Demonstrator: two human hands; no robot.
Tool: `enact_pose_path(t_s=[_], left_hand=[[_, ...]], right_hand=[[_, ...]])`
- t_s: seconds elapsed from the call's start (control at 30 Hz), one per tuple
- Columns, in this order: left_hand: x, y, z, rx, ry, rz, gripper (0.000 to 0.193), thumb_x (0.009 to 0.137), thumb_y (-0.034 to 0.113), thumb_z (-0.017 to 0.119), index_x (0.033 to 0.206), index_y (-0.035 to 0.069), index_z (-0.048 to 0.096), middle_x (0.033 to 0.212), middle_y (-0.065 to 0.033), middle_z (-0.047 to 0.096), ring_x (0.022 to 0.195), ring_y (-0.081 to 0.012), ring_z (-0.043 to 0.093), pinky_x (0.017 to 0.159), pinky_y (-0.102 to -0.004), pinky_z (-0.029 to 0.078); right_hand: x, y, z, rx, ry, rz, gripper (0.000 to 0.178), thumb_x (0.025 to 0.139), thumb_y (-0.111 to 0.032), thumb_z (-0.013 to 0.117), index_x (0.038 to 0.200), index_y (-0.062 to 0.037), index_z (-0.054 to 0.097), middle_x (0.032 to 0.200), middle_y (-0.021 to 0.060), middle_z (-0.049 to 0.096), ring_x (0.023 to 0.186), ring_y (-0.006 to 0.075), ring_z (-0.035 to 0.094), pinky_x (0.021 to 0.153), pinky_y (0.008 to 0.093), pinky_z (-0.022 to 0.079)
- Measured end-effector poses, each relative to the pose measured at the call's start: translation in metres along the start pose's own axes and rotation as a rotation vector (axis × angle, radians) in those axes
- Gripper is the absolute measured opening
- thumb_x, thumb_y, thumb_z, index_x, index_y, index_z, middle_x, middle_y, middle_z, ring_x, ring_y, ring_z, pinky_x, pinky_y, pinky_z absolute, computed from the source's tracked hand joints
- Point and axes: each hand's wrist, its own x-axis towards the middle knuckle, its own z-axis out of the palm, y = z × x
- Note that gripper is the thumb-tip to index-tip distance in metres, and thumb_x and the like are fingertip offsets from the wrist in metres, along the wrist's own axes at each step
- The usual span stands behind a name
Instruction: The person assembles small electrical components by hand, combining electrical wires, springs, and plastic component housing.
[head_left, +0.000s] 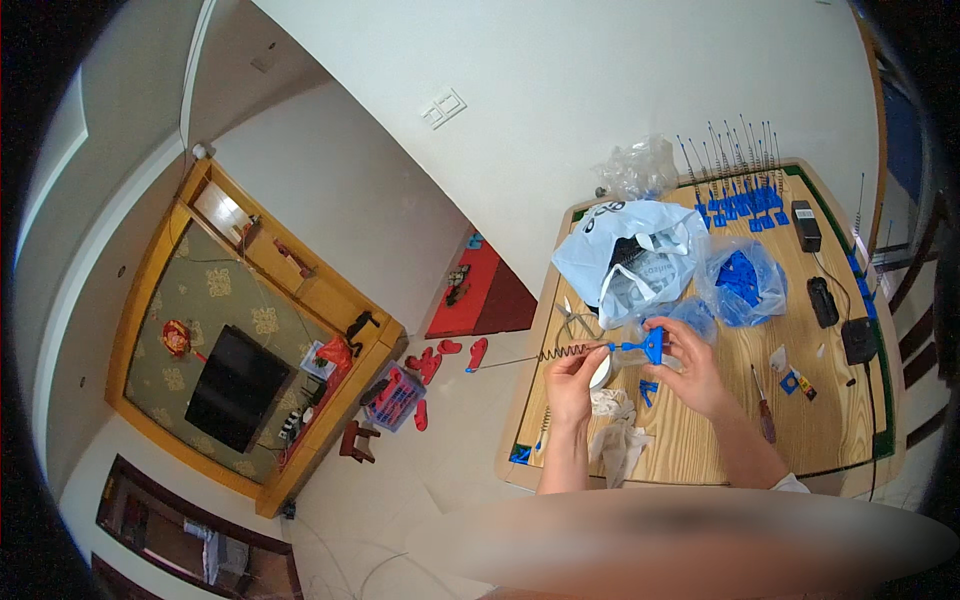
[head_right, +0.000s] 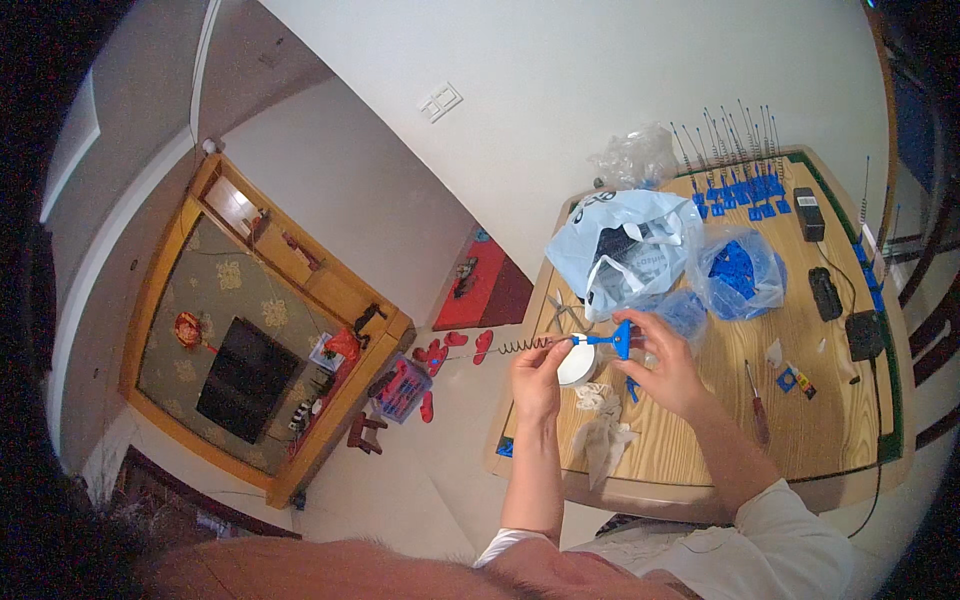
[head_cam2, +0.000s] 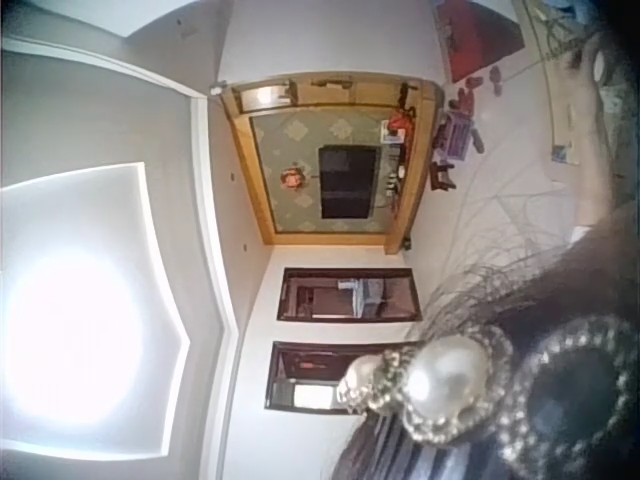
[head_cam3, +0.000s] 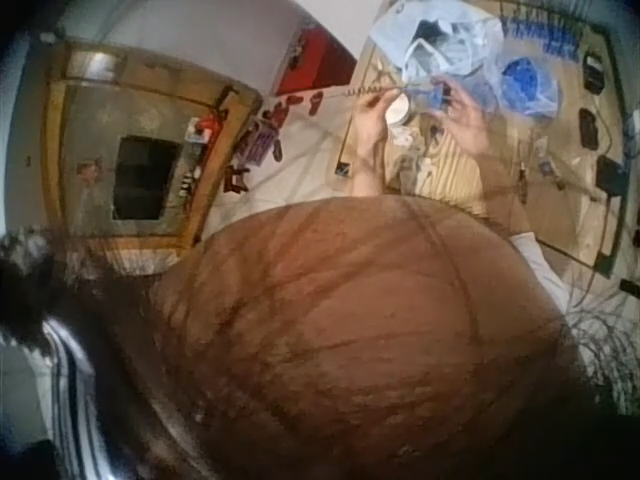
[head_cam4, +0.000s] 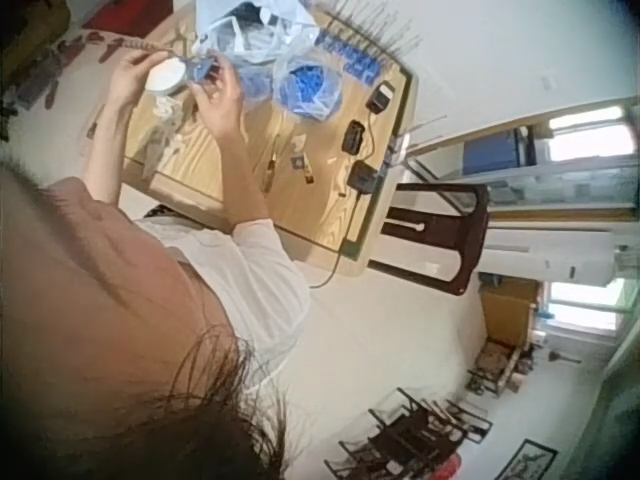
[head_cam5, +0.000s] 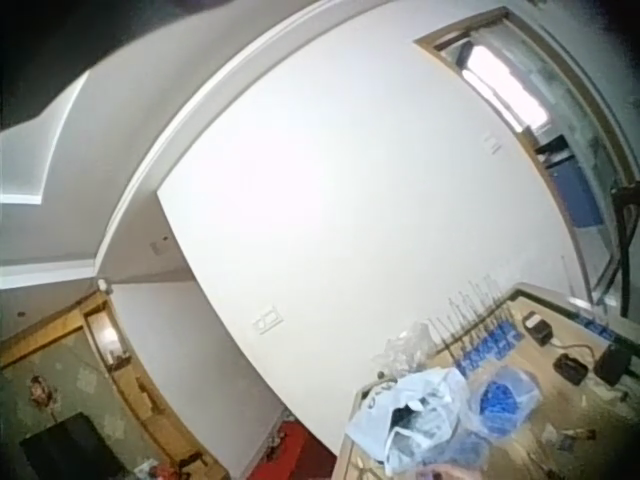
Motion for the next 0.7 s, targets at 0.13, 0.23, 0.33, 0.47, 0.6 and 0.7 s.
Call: enact_pose_path(t_s=[0.13, 0.23, 0.33, 0.47, 0.6, 0.7], left_hand=[[0.0, -0.002, 0.001, 0.009, 0.004, 0.005, 0.009, 0.076, -0.003, 0.063, 0.084, -0.004, 0.065, 0.084, -0.0048, 0.062, 0.078, -0.0111, 0.057, 0.073, -0.022, 0.043], [0.001, -0.005, 0.003, 0.022, -0.002, 0.0, 0.008, 0.076, -0.003, 0.064, 0.084, -0.003, 0.065, 0.084, -0.005, 0.062, 0.078, -0.011, 0.057, 0.073, -0.0219, 0.043], [0.001, -0.007, 0.002, 0.015, 0.005, -0.022, 0.008, 0.075, -0.002, 0.065, 0.083, -0.003, 0.066, 0.085, -0.0053, 0.063, 0.078, -0.0108, 0.057, 0.073, -0.0219, 0.043], [0.002, -0.005, 0.002, 0.018, 0.039, -0.026, 0.009, 0.075, -0.002, 0.065, 0.084, -0.003, 0.066, 0.085, -0.0051, 0.063, 0.078, -0.0104, 0.057, 0.073, -0.0218, 0.044], [0.0, -0.007, 0.002, 0.01, 0.045, -0.034, 0.01, 0.075, -0.002, 0.066, 0.084, -0.002, 0.066, 0.084, -0.005, 0.063, 0.078, -0.0101, 0.057, 0.073, -0.0218, 0.044], [0.003, -0.01, -0.002, -0.004, 0.045, 0.0, 0.01, 0.074, -0.001, 0.066, 0.084, -0.002, 0.066, 0.083, -0.0042, 0.063, 0.077, -0.0095, 0.056, 0.072, -0.0214, 0.043]], right_hand=[[0.0, 0.0, 0.001, -0.014, 0.002, -0.01, 0.054, 0.069, 0.008, 0.064, 0.119, -0.003, 0.046, 0.115, 0.008, 0.049, 0.099, 0.0148, 0.053, 0.085, 0.0284, 0.046], [0.0, 0.002, 0.002, -0.031, -0.003, -0.022, 0.054, 0.07, 0.007, 0.064, 0.12, -0.0025, 0.045, 0.115, 0.0086, 0.048, 0.099, 0.0151, 0.053, 0.084, 0.028, 0.047], [0.0, 0.002, 0.004, -0.049, -0.003, -0.03, 0.054, 0.07, 0.007, 0.064, 0.12, -0.0021, 0.045, 0.115, 0.0092, 0.048, 0.099, 0.0156, 0.054, 0.083, 0.0279, 0.048], [0.001, 0.001, 0.004, -0.038, -0.005, -0.021, 0.054, 0.071, 0.006, 0.064, 0.121, -0.0019, 0.045, 0.114, 0.0095, 0.049, 0.1, 0.0162, 0.053, 0.083, 0.0286, 0.048], [-0.001, 0.001, 0.003, -0.028, -0.005, -0.029, 0.054, 0.071, 0.006, 0.064, 0.121, -0.0018, 0.044, 0.114, 0.0096, 0.05, 0.1, 0.0161, 0.053, 0.083, 0.029, 0.048], [0.002, 0.005, 0.004, 0.0, -0.022, 0.013, 0.054, 0.071, 0.007, 0.064, 0.121, -0.0018, 0.045, 0.114, 0.0097, 0.049, 0.1, 0.0162, 0.053, 0.083, 0.0291, 0.049]])
